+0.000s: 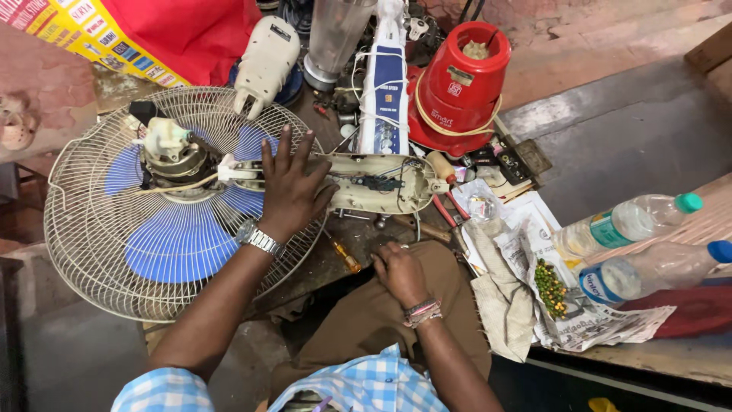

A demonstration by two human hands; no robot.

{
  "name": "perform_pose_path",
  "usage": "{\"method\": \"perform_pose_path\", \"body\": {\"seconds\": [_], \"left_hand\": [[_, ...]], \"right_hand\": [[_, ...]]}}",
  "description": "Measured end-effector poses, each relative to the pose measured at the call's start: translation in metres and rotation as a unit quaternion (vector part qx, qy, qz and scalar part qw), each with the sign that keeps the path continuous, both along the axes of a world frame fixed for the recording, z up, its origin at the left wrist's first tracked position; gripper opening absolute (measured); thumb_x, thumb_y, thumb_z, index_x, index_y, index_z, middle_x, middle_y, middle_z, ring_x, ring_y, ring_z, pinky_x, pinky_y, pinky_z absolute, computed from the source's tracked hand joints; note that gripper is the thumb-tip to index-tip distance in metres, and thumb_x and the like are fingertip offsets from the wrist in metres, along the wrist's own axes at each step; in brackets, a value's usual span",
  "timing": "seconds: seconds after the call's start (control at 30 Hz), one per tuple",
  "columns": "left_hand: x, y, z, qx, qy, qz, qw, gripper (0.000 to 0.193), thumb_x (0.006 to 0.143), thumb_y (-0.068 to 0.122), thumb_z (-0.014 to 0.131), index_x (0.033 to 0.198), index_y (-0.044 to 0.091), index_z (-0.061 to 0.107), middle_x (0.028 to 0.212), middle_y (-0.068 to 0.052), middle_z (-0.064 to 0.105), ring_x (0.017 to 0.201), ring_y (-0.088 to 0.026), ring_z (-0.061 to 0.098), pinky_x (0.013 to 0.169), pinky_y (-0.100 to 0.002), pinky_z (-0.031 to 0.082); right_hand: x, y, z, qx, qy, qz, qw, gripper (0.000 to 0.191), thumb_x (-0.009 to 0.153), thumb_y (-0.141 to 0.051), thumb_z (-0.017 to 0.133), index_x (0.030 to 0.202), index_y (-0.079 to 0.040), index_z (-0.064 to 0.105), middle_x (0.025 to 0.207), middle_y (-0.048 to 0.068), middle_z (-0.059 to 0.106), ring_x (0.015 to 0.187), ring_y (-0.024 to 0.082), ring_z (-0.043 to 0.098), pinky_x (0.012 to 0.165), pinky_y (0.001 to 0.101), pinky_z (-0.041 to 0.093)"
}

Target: The person uses a screwdriver to remove screws from the back cover of a standing fan, detaches the cover, and then manipulates the internal wiring and components. The person continues to adjust wires and parts inside the fan housing.

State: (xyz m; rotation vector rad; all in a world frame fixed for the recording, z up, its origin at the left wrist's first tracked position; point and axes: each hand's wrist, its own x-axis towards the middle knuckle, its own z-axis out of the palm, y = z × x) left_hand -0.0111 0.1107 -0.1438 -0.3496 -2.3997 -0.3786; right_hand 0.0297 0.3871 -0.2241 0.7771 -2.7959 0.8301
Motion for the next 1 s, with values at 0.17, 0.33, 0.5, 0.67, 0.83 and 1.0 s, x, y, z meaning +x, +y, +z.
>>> {"method": "perform_pose_path", "body": {"seconds": [0.17, 0.33, 0.5, 0.67, 0.83, 1.0], "left_hand": [[-0.004, -0.005, -0.008, -0.001, -0.035, 0.008, 0.999, 0.026, 0.089, 0.038, 0.079, 0.098, 0.014, 0.071, 0.159, -0.016, 0.044, 0.157, -0.045, 0.014, 0.12, -0.075, 0.006], [-0.004, -0.006, -0.011, -0.005, -0.044, -0.005, 0.999, 0.028, 0.087, 0.038, 0.079, 0.1, 0.014, 0.074, 0.159, -0.016, 0.045, 0.158, -0.043, 0.014, 0.12, -0.075, 0.002], [-0.004, -0.004, -0.008, -0.012, -0.056, 0.003, 0.998, 0.021, 0.09, 0.039, 0.078, 0.095, 0.019, 0.075, 0.162, -0.015, 0.044, 0.159, -0.043, 0.012, 0.122, -0.073, -0.003], [0.0, -0.01, 0.001, 0.016, -0.089, -0.043, 0.995, 0.017, 0.08, 0.037, 0.081, 0.082, 0.021, 0.076, 0.156, -0.007, 0.049, 0.157, -0.041, 0.014, 0.12, -0.071, -0.006], [0.003, -0.018, 0.007, 0.057, -0.087, -0.102, 0.989, 0.013, 0.078, 0.034, 0.079, 0.075, 0.022, 0.076, 0.153, -0.005, 0.053, 0.156, -0.041, 0.018, 0.122, -0.068, -0.005], [0.001, -0.016, 0.001, 0.092, -0.062, -0.087, 0.99, 0.018, 0.084, 0.034, 0.08, 0.076, 0.019, 0.075, 0.152, -0.005, 0.055, 0.156, -0.038, 0.022, 0.125, -0.064, 0.003]], "right_hand": [[-0.001, 0.0, -0.003, 0.005, -0.009, 0.001, 1.0, 0.017, 0.089, -0.02, 0.07, 0.1, -0.007, 0.074, 0.095, 0.014, 0.069, 0.084, 0.037, 0.067, 0.071, 0.0476, 0.054], [-0.002, -0.002, -0.001, 0.017, -0.004, 0.004, 1.0, 0.015, 0.089, -0.021, 0.071, 0.093, -0.006, 0.072, 0.091, 0.015, 0.067, 0.083, 0.037, 0.066, 0.072, 0.0485, 0.054], [-0.001, -0.004, 0.004, 0.026, -0.013, -0.003, 1.0, 0.016, 0.089, -0.021, 0.072, 0.092, -0.006, 0.072, 0.088, 0.014, 0.067, 0.08, 0.036, 0.066, 0.071, 0.0486, 0.053], [-0.001, -0.005, 0.007, 0.035, -0.018, -0.007, 0.999, 0.016, 0.089, -0.021, 0.072, 0.091, -0.006, 0.073, 0.088, 0.014, 0.067, 0.08, 0.036, 0.067, 0.072, 0.0483, 0.053], [-0.002, -0.004, 0.006, 0.025, -0.016, -0.003, 1.0, 0.015, 0.089, -0.02, 0.071, 0.097, -0.008, 0.075, 0.09, 0.014, 0.068, 0.08, 0.036, 0.067, 0.071, 0.0482, 0.053], [-0.003, -0.003, 0.003, 0.029, -0.014, 0.003, 0.999, 0.015, 0.089, -0.02, 0.071, 0.096, -0.008, 0.075, 0.092, 0.014, 0.069, 0.08, 0.036, 0.067, 0.072, 0.048, 0.054]]}}
